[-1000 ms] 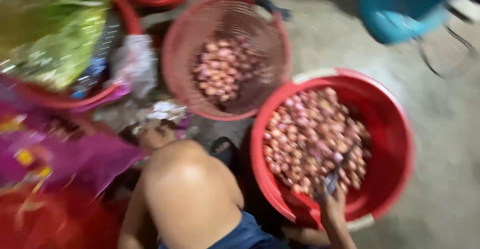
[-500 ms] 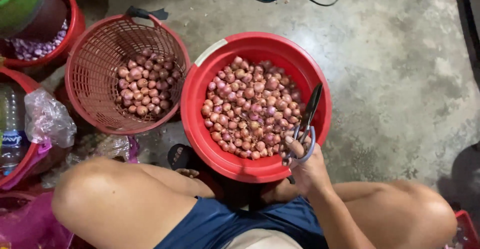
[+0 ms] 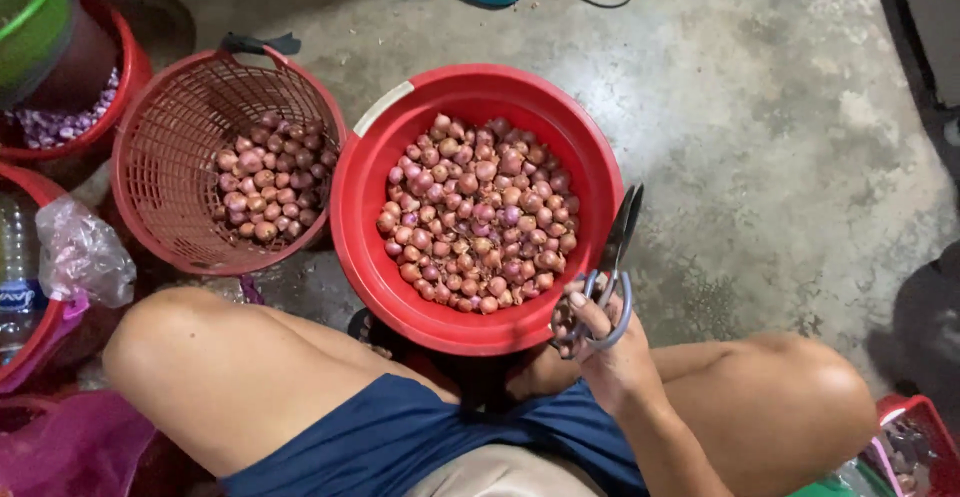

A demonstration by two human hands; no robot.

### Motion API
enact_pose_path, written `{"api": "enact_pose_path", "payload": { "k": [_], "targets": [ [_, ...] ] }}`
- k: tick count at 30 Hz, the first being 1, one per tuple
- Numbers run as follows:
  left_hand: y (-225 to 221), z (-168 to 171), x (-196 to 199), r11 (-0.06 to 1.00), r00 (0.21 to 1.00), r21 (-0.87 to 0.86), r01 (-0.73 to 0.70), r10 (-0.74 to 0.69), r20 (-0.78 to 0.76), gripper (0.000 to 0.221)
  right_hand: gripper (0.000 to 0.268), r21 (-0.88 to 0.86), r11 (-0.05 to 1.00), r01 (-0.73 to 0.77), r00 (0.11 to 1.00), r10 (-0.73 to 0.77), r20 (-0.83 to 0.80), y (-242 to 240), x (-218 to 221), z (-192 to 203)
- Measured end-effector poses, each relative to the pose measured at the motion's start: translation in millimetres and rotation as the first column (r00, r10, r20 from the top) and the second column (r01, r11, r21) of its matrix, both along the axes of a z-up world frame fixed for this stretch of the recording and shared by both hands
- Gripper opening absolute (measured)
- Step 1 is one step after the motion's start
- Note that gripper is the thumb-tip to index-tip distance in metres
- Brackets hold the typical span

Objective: Trimming the roots and tops of shallots using a pair of scissors while sitting on the floor.

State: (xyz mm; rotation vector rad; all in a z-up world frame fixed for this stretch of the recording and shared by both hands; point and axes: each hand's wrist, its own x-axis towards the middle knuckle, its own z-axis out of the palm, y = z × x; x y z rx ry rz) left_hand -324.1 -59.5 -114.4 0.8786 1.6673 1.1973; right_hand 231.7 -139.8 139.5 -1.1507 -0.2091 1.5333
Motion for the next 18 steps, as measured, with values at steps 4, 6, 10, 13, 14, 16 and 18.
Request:
{"api": "enact_pose_path", "payload": {
  "k": [4,6,10,13,14,16,18],
  "targets": [
    [-8,11,-46,0.999,0.985,0.043,0.015,-0.022,0.172,0.04,0.028,-0.103,0.994,0.043,0.987,-0.026,0.16,-12,-11,1],
    [-22,18,-67,0.999,0.964,0.051,0.01,-0.024,0.265,0.038,0.028,-0.108,0.992,0.062,0.985,-0.043,0.168,-21,-17,1],
    [-50,60,-107,0.994,0.901,0.097,-0.043,-0.004,0.434,0.036,0.031,-0.049,0.998,0.042,0.984,-0.032,0.175,-28,-32,12],
    [28,243,-16,0.885,0.817,0.168,0.435,-0.466,0.339,0.067,0.025,0.026,1.0,0.006,0.981,-0.011,0.194,-33,-40,13],
    [36,272,8,0.885,0.817,0.161,0.438,-0.466,0.339,0.067,0.025,0.02,1.0,0.008,0.981,-0.012,0.191,-35,-44,14],
    [57,330,61,0.853,0.84,0.033,0.521,-0.52,0.154,0.051,0.031,0.005,1.0,-0.022,0.971,0.02,0.24,-34,-48,18],
    [83,331,112,0.753,0.759,-0.134,0.644,-0.651,-0.014,0.046,0.032,-0.003,0.999,-0.044,0.964,0.044,0.261,-29,-46,12]
  ]
}}
